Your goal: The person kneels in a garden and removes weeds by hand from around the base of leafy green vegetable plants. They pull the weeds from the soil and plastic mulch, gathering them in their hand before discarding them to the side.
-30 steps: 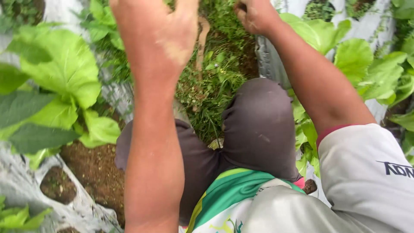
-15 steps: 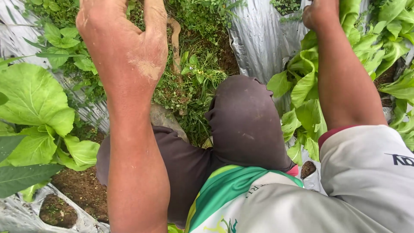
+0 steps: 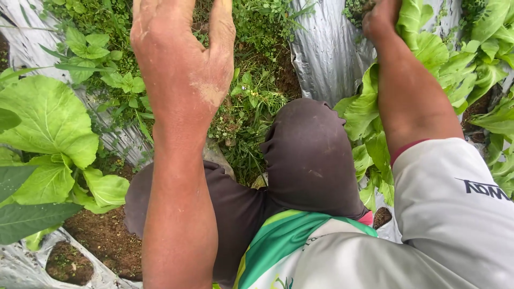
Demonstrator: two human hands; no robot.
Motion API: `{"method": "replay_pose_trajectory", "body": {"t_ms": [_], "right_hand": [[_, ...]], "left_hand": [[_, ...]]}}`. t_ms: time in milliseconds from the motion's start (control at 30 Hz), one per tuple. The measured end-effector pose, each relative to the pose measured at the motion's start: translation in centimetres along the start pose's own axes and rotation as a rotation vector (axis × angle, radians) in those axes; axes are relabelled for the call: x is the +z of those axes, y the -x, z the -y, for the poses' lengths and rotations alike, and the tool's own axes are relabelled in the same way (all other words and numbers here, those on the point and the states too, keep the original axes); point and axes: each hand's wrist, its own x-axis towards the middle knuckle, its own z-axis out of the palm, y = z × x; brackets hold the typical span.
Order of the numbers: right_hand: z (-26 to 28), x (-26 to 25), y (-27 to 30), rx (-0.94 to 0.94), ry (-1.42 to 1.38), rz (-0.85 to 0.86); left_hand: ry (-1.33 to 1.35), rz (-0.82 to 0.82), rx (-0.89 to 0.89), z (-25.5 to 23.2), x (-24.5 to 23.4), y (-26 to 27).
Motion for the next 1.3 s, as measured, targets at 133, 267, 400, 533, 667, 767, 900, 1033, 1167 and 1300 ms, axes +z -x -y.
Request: {"method": "replay_pose_trajectory", "body": {"t_ms": [133,267,400,533,667,767,900,1033,1167,1300], "right_hand": [[3.9,-2.4,2.0,0.088,-0.420,-0.007],[3.3,-3.4,1.7,0.039,-0.393,0.036],[1.1,-2.2,1.4,-0.524,0.898,0.057],[0.7,1.1,3.4,-0.183,0.279,0.179],[-1.3,3.8,-0.7,-0.253,-0.159,0.074],[1.4,3.4,-0.1,0.018,-0.416,-0.171],[4.0,-0.1,3.7,0.048,-0.391,-0.024],[7.8,0.2,12.9,0.603,-1.601,0.051],[-1.6,3.3,-1.3,-0.200,-0.291,0.103],[-2.8,1.9,-2.4,-0.799,0.746,-0.015]], "left_hand": [[0.017,-0.009,0.004,0.4,-0.1,-0.6],[0.008,-0.007,0.013,0.4,0.3,-0.8],[0.028,0.057,-0.013,-0.4,1.2,-0.7],[0.038,0.088,-0.055,-0.6,2.0,0.0],[0.064,0.078,-0.025,-1.3,1.7,-0.5],[0.066,0.073,-0.024,-1.1,1.7,-0.8],[0.067,0.086,-0.013,-1.0,1.8,-1.0],[0.059,0.102,-0.029,-0.9,2.2,-0.9],[0.072,0.089,-0.017,-0.9,1.9,-1.2],[0.075,0.086,-0.022,-0.7,1.8,-1.1]]}}
